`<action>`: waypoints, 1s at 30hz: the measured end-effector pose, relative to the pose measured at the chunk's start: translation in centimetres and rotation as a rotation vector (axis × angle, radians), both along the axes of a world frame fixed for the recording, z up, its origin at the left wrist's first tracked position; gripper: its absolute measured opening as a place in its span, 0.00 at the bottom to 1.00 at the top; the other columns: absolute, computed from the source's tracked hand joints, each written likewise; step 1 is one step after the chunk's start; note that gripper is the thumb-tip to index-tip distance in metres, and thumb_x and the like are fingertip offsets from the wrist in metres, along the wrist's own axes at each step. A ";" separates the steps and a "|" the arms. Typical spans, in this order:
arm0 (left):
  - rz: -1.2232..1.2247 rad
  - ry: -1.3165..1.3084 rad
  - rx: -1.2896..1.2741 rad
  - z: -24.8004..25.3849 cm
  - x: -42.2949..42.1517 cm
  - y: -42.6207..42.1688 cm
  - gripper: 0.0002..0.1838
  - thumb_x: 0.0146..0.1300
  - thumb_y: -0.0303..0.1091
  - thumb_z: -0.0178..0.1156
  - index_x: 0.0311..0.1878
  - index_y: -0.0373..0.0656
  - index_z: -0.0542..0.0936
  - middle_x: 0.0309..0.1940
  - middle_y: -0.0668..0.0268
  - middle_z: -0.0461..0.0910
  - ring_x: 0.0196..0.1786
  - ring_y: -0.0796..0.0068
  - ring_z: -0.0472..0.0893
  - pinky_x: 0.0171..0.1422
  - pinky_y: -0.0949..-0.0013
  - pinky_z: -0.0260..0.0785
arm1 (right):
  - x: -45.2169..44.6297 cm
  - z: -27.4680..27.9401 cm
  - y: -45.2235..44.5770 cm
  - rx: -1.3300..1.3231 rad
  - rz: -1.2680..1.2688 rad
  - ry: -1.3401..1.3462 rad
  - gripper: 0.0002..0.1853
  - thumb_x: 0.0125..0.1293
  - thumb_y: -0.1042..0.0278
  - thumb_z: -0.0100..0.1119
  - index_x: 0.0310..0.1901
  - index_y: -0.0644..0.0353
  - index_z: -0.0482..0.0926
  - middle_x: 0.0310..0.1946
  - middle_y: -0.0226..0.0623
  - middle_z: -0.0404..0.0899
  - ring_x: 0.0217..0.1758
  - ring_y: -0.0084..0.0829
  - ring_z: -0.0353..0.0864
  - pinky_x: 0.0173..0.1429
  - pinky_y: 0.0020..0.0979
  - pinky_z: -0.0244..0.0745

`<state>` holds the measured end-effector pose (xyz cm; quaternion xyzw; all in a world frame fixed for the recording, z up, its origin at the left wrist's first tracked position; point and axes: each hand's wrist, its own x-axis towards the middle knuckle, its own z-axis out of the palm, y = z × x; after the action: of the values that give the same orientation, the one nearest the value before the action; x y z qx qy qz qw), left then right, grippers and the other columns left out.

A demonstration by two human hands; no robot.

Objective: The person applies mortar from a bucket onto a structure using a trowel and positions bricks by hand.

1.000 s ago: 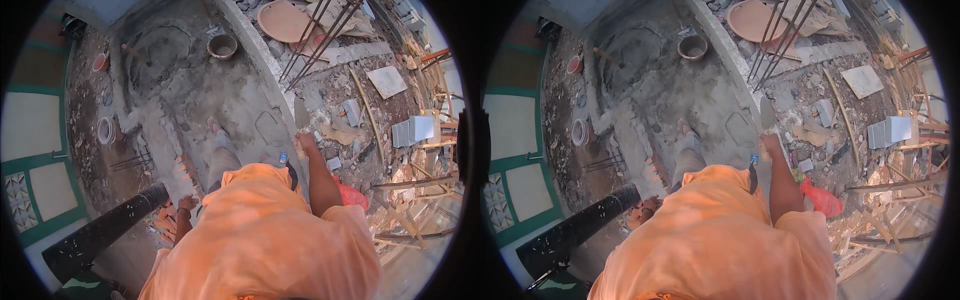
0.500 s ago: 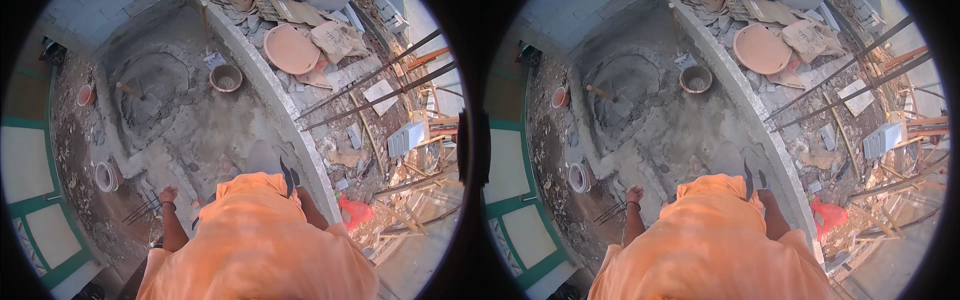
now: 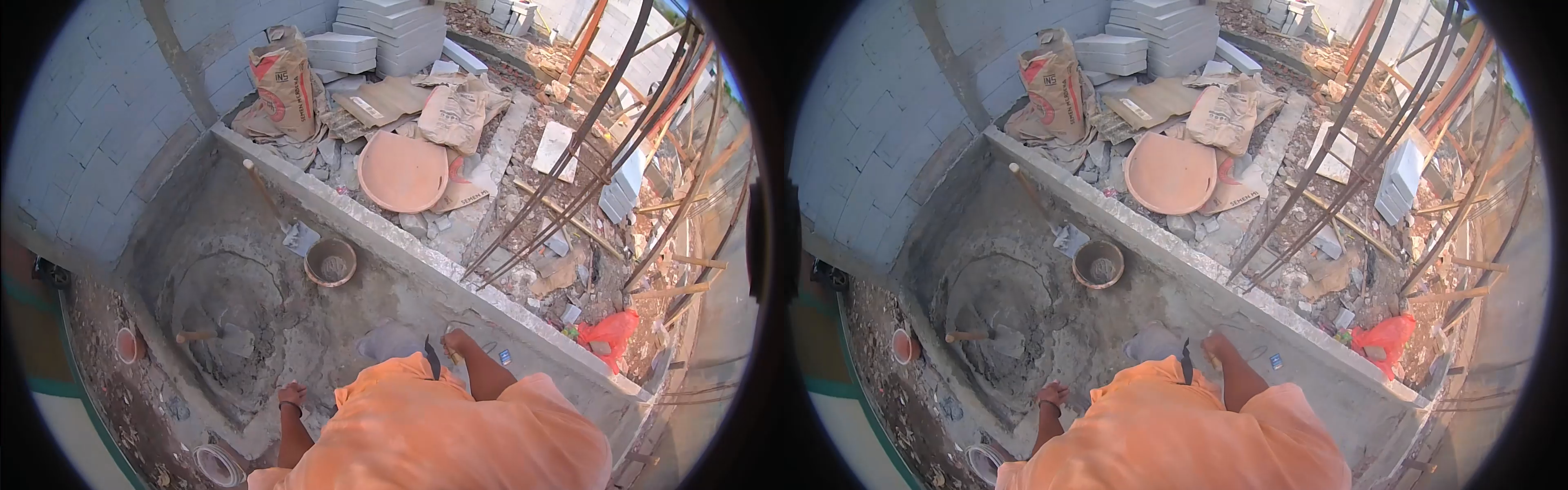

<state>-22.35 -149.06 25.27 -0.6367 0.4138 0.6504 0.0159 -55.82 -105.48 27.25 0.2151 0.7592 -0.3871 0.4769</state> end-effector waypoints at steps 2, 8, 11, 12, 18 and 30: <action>-0.214 -0.094 0.039 0.6 -0.9 -0.3 0.12 0.63 0.39 0.51 0.43 0.40 0.72 0.33 0.56 0.81 0.28 0.65 0.80 0.28 0.64 0.72 | 0.7 2.0 -0.4 -0.029 -0.111 -0.057 0.11 0.54 0.69 0.59 0.33 0.71 0.76 0.22 0.44 0.75 0.20 0.35 0.76 0.23 0.39 0.73; -0.890 0.195 -0.164 0.6 -5.3 -6.3 0.11 0.62 0.35 0.50 0.43 0.39 0.72 0.34 0.54 0.81 0.31 0.63 0.82 0.28 0.66 0.72 | 0.1 0.2 1.8 -0.002 0.393 0.033 0.13 0.54 0.65 0.59 0.37 0.64 0.78 0.30 0.43 0.79 0.29 0.37 0.78 0.32 0.40 0.75; -0.134 0.239 0.395 -0.8 -8.2 -8.9 0.11 0.63 0.36 0.49 0.42 0.40 0.73 0.41 0.52 0.80 0.38 0.64 0.82 0.31 0.65 0.73 | -1.8 1.5 1.1 0.064 0.217 -0.034 0.13 0.53 0.63 0.57 0.38 0.61 0.79 0.35 0.44 0.80 0.35 0.40 0.80 0.38 0.40 0.75; -0.352 0.223 0.324 -0.5 -9.9 -9.7 0.14 0.60 0.40 0.50 0.43 0.41 0.75 0.40 0.53 0.80 0.39 0.63 0.81 0.34 0.64 0.73 | -2.5 1.9 0.9 0.069 0.105 -0.046 0.13 0.53 0.63 0.57 0.37 0.62 0.80 0.35 0.45 0.80 0.34 0.41 0.80 0.38 0.40 0.76; -2.169 -0.199 -0.861 7.7 -21.8 -12.4 0.20 0.57 0.49 0.52 0.43 0.44 0.80 0.38 0.59 0.81 0.42 0.62 0.81 0.46 0.59 0.73 | -5.3 5.1 -1.7 -0.172 -0.424 0.110 0.10 0.55 0.68 0.58 0.27 0.69 0.76 0.24 0.45 0.76 0.22 0.36 0.77 0.24 0.38 0.74; -2.050 0.218 -0.880 0.4 -47.4 -21.4 0.13 0.49 0.41 0.62 0.34 0.44 0.78 0.31 0.62 0.81 0.33 0.64 0.81 0.33 0.63 0.73 | 13.2 -0.7 -2.5 -0.001 -0.025 0.066 0.14 0.60 0.65 0.55 0.44 0.64 0.78 0.27 0.40 0.78 0.26 0.34 0.78 0.32 0.34 0.75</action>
<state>-69.72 -170.42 25.66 0.1151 0.9356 0.1794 0.2813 -42.65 -107.97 26.58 0.2117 0.7715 -0.4003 0.4469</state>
